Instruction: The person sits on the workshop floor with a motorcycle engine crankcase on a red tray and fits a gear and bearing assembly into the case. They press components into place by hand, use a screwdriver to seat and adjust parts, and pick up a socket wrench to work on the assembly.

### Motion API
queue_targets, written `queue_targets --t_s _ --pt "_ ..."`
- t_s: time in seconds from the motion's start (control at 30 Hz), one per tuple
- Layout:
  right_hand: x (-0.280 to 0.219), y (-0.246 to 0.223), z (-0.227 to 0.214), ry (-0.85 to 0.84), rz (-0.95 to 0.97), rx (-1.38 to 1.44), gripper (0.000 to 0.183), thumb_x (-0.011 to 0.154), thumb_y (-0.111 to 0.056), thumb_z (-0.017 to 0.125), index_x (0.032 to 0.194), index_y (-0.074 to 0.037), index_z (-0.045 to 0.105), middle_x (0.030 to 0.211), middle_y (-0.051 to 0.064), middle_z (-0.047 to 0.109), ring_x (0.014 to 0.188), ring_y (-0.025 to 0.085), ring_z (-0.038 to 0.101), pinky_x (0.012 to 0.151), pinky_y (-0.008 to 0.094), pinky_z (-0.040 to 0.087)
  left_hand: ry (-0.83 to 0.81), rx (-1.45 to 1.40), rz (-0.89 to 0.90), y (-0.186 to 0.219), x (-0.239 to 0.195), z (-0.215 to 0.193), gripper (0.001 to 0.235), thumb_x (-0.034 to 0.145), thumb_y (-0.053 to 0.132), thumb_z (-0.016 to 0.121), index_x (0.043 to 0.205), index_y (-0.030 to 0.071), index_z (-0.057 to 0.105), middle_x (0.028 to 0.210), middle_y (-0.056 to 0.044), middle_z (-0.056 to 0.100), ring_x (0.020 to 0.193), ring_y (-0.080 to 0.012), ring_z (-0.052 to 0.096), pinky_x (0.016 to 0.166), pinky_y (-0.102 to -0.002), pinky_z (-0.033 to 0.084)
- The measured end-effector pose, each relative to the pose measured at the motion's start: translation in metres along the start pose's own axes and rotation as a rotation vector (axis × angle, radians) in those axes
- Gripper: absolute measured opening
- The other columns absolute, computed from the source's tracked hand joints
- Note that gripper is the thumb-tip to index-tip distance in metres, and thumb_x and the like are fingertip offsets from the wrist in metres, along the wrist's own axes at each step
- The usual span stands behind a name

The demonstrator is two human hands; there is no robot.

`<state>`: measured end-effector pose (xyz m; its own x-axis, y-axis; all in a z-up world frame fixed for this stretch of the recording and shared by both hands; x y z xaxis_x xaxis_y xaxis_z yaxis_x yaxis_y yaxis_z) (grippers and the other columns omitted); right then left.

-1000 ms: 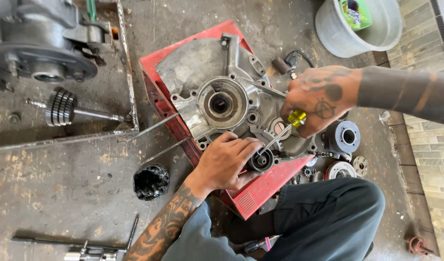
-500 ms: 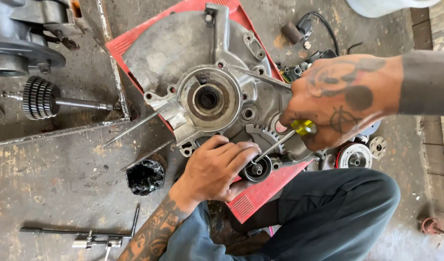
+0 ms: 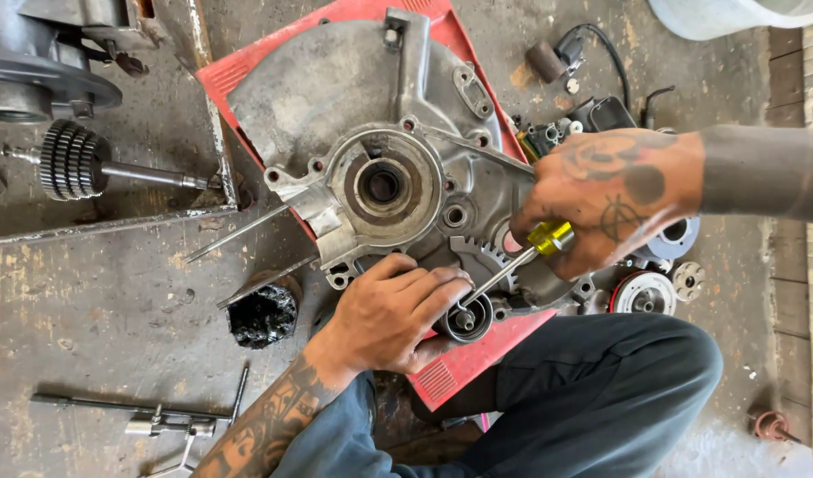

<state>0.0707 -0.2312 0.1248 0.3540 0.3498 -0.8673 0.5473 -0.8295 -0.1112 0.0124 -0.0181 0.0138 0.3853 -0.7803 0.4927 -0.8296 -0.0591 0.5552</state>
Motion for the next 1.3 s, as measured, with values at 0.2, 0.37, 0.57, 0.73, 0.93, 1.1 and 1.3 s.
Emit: queue_targets --t_s 0.2,0.37,0.57,0.73,0.93,1.1,1.3 --pt "-0.018 -0.011 0.009 0.026 0.009 -0.123 0.028 0.083 -0.052 0.068 0.096 -0.028 0.064 0.072 -0.008 0.077 0.069 0.021 0.076 0.067 0.039 0.064 -0.007 -0.008 0.005 0.000 0.001 -0.002 0.067 0.071 0.033 0.082 0.127 0.007 0.057 0.128 -0.006 0.068 0.090 -0.0158 0.066 0.093 -0.034 0.044" --pt "-0.036 -0.018 0.032 0.318 -0.080 -0.201 0.049 0.083 -0.049 0.066 0.121 -0.019 0.056 0.082 0.003 0.071 0.069 0.032 0.074 0.063 0.046 0.063 -0.005 0.021 0.021 -0.001 -0.001 0.001 0.066 0.073 0.033 0.080 0.129 0.007 0.058 0.128 -0.005 0.068 0.088 -0.0153 0.065 0.093 -0.035 0.044" --pt "-0.050 -0.058 0.018 0.642 -0.130 -0.320 0.028 0.091 -0.034 0.056 0.101 -0.008 0.055 0.072 0.007 0.066 0.056 0.030 0.070 0.047 0.043 0.059 0.001 0.056 0.055 -0.001 -0.002 0.000 0.065 0.073 0.033 0.079 0.129 0.009 0.058 0.129 -0.003 0.068 0.084 -0.0157 0.064 0.093 -0.035 0.043" --pt "-0.049 -0.082 0.009 0.370 0.063 -0.244 0.036 0.090 -0.039 0.052 0.105 -0.006 0.054 0.080 0.010 0.069 0.062 0.031 0.074 0.057 0.040 0.063 0.032 0.058 0.098 -0.002 -0.004 0.000 0.064 0.075 0.032 0.081 0.131 0.010 0.056 0.131 -0.003 0.068 0.083 -0.0162 0.063 0.092 -0.035 0.042" --pt "-0.037 -0.092 0.000 -0.081 0.224 -0.205 0.044 0.107 -0.049 0.043 0.099 -0.012 0.066 0.098 0.009 0.070 0.083 0.025 0.076 0.075 0.037 0.067 0.041 0.101 0.134 -0.007 -0.006 0.007 0.065 0.077 0.036 0.080 0.131 0.010 0.056 0.133 -0.002 0.067 0.089 -0.0160 0.066 0.096 -0.036 0.041" --pt "-0.037 -0.088 0.000 -0.083 0.467 0.244 0.040 0.094 -0.056 0.058 0.105 -0.020 0.072 0.074 0.005 0.080 0.042 0.013 0.070 0.041 0.020 0.060 0.119 0.104 0.186 -0.010 -0.005 0.011 0.060 0.080 0.043 0.075 0.129 0.014 0.056 0.120 -0.004 0.068 0.089 -0.0199 0.070 0.093 -0.039 0.046" --pt "-0.046 -0.103 -0.020 -0.118 0.500 0.166 0.043 0.098 -0.049 0.056 0.116 -0.013 0.069 0.082 0.008 0.078 0.049 0.012 0.071 0.048 0.018 0.061 0.065 0.133 0.154 -0.006 -0.002 0.011 0.060 0.085 0.050 0.070 0.129 0.014 0.053 0.117 -0.006 0.066 0.091 -0.0217 0.069 0.095 -0.040 0.045"
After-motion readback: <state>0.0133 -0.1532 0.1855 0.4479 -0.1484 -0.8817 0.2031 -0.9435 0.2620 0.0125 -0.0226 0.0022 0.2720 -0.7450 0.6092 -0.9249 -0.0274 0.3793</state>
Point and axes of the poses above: each hand's wrist, its own x-axis towards the middle knuckle, its own z-axis out of the palm, y = z × x, the point moved 3 cm from there along x, towards the middle knuckle
